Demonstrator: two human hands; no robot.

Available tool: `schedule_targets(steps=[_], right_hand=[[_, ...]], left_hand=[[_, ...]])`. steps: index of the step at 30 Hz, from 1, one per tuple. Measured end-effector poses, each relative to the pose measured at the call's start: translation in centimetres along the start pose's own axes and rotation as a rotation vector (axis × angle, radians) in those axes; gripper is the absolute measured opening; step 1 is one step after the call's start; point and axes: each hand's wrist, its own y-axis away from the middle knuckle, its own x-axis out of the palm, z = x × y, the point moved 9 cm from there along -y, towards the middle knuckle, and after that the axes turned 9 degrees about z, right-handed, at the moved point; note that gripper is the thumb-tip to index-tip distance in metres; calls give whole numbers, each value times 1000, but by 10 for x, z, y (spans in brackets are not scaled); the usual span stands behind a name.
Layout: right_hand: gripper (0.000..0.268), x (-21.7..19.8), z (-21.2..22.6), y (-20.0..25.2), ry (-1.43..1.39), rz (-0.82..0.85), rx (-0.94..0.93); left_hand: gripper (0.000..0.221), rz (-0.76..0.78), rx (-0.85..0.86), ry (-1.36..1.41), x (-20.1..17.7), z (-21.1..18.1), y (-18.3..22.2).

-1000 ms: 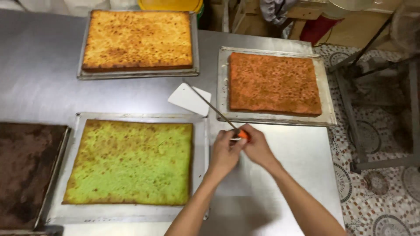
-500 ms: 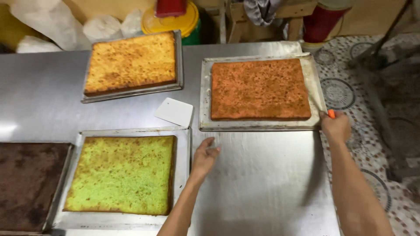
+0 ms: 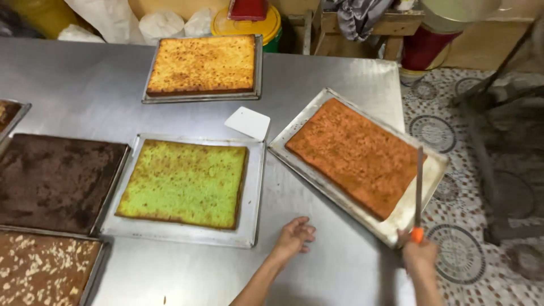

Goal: Organize various trays of cakes on a metal table and cut pieces using a scraper.

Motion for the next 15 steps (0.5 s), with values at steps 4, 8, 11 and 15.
schedule_targets(steps=[4,8,11,15], right_hand=[[30,41,-102,124,-265,-35,64],[52,91,-124,255,15,3,113],[32,125,-190,327,-486,-84,29],[18,146,-226,413,-781,57,42]], left_hand=[[62,24,-53,46,9,44,58],[59,82,-35,63,-11,126,75],[34,173,-106,-2,-4,152,151],[25,-7,2,-199,-64,207,160]])
